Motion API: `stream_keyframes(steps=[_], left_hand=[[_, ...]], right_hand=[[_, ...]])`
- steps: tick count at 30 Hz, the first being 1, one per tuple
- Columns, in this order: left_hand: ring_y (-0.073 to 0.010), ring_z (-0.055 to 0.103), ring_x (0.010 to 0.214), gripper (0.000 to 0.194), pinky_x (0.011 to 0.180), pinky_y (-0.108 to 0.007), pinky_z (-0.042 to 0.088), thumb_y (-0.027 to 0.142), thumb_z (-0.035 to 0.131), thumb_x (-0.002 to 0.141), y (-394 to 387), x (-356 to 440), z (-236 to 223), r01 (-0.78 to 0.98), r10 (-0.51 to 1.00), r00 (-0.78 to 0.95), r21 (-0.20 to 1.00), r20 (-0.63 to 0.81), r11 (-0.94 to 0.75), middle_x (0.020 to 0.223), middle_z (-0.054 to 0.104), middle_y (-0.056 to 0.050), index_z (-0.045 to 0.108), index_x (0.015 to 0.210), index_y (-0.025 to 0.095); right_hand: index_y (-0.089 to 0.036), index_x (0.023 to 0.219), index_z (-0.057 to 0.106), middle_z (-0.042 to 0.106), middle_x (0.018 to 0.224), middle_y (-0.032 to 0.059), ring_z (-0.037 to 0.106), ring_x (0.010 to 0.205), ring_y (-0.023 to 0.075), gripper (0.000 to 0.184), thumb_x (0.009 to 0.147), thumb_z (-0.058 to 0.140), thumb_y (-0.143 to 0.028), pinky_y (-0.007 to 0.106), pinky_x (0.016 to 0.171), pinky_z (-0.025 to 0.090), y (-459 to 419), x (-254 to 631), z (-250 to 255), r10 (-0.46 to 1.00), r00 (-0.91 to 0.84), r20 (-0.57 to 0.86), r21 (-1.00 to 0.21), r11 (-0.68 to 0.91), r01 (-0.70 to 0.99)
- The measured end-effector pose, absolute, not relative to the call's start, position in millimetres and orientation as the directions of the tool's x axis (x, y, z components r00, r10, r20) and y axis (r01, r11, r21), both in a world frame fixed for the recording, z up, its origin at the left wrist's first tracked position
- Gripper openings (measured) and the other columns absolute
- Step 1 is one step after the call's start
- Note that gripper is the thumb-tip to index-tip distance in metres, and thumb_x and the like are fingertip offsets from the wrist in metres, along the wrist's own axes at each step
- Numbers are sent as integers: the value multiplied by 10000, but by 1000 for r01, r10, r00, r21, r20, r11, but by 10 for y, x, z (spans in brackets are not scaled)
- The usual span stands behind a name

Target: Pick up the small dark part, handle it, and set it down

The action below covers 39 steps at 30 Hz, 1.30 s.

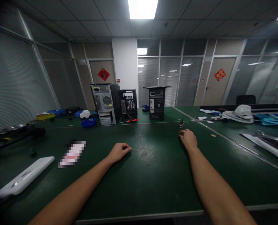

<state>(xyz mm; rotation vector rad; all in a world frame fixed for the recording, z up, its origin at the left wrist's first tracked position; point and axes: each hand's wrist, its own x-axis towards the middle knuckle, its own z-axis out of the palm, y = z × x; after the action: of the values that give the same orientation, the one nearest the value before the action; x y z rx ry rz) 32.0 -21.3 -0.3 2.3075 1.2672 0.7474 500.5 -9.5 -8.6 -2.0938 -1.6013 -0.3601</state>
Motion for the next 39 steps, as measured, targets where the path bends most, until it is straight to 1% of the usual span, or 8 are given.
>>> stream_keyframes(steps=[3,7,11,15,21,26,33,39], left_hand=[[-214,697,875,343,757,-268,462,438,581,905,-215,322,-1,646,857,446,571,258,-507,954,785,-64,800,968,181],[-212,696,885,333,762,-262,465,433,582,906,-198,318,-15,646,853,454,564,257,-514,971,786,-61,799,967,187],[-213,697,874,323,769,-264,469,422,590,898,-186,315,-24,654,854,457,557,249,-512,959,786,-62,800,976,189],[-212,698,864,321,782,-270,474,416,590,895,-190,313,-21,654,854,455,558,250,-512,951,785,-61,802,975,188],[-211,698,871,317,787,-269,478,400,582,892,-202,310,-2,656,855,456,556,249,-512,954,785,-58,800,982,188],[-208,699,865,314,770,-267,478,398,576,891,-204,309,-3,663,859,452,553,240,-504,953,785,-56,799,974,192],[-212,695,842,327,772,-277,480,413,577,890,-192,304,-29,658,857,451,556,250,-508,936,785,-60,798,977,186],[-212,697,858,313,773,-272,478,393,580,892,-180,303,-41,663,855,453,546,252,-512,957,784,-64,797,979,185]], right_hand=[[-242,1106,751,721,1127,74,650,1009,256,280,910,578,-343,352,837,486,-90,4955,-63,834,276,477,-207,-198,958],[-236,1179,724,754,1084,90,686,967,260,334,933,536,-362,363,846,499,-84,4896,-37,834,293,467,-233,-204,951],[-234,1177,724,762,1070,94,697,988,260,335,932,528,-352,356,863,505,-88,4897,-31,828,305,470,-252,-206,946],[-251,1187,718,764,1063,97,699,987,268,341,935,525,-372,364,845,512,-91,4918,-39,813,337,475,-270,-230,935],[-253,1162,729,766,1073,79,699,994,249,320,923,540,-350,347,873,510,-92,4915,-46,810,328,487,-274,-214,937],[-240,1122,754,762,1085,85,690,996,256,326,907,551,-379,361,894,508,-90,4944,-41,805,342,486,-305,-211,929],[-221,1100,774,758,1037,111,686,962,278,362,861,582,-413,369,859,514,-113,4949,-41,793,431,430,-414,-251,875],[-211,1045,780,754,968,137,693,883,275,380,870,550,-457,359,805,510,-134,4898,-32,794,443,416,-423,-263,867]])
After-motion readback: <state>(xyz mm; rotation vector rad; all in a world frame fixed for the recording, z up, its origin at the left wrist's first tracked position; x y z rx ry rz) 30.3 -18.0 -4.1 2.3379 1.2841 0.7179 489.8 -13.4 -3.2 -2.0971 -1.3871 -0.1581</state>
